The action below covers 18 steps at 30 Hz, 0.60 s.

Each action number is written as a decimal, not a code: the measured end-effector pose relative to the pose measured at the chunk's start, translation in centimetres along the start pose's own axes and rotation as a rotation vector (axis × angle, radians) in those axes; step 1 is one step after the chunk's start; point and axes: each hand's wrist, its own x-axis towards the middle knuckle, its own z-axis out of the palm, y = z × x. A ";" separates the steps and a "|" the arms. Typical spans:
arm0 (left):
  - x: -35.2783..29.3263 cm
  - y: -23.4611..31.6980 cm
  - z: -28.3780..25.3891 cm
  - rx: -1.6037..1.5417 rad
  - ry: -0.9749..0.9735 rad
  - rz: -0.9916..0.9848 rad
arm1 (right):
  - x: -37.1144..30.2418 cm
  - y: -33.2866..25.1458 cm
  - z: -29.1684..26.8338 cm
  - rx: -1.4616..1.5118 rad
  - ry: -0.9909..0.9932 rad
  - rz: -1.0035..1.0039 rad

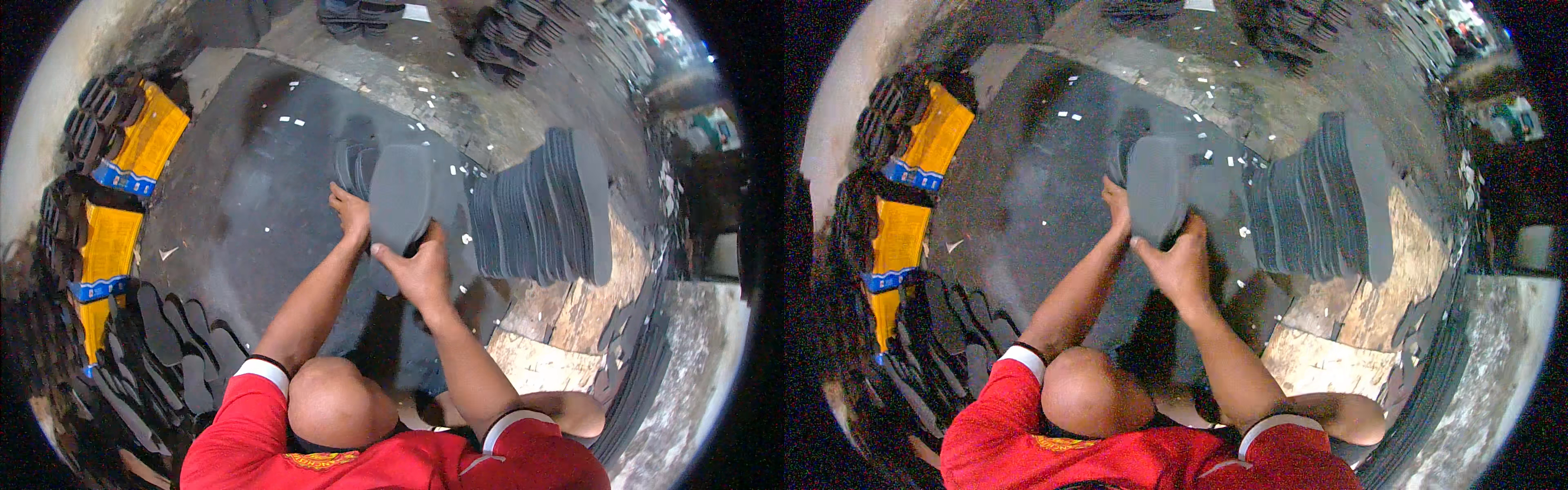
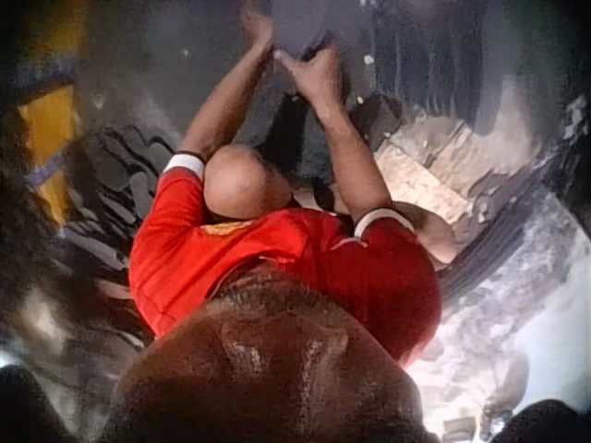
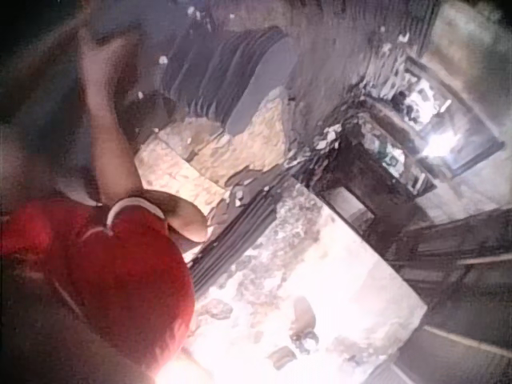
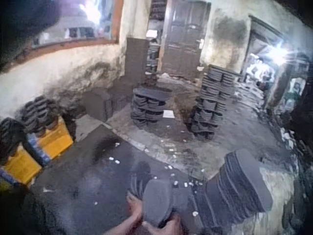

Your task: The person operates a manual hydraulic press to cut black rubber sheets into shoe insole shapes. They repeatedly place sheets under the press, activate the lever, remove the cut insoles, and stack them on the floor.

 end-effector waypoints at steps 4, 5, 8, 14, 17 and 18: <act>-1.2 -0.5 -5.1 0.464 -0.095 0.188 | -3.8 2.0 0.6 -0.300 0.062 0.026; -3.3 -1.2 -7.6 0.747 -0.031 0.454 | -4.6 2.9 0.4 -0.397 0.090 0.036; -1.7 -10.2 -12.5 0.967 0.335 0.574 | -7.1 3.2 2.8 -0.554 -0.089 0.060; -4.0 -9.6 -14.3 0.458 0.220 0.482 | -6.9 7.5 7.6 -0.484 -0.190 0.130; -6.0 -6.7 -16.2 0.149 0.148 0.328 | -3.7 5.0 1.9 -0.030 -0.087 0.238; -6.5 -5.4 -16.6 -0.077 0.003 0.287 | -2.3 4.1 -0.4 0.065 -0.062 0.272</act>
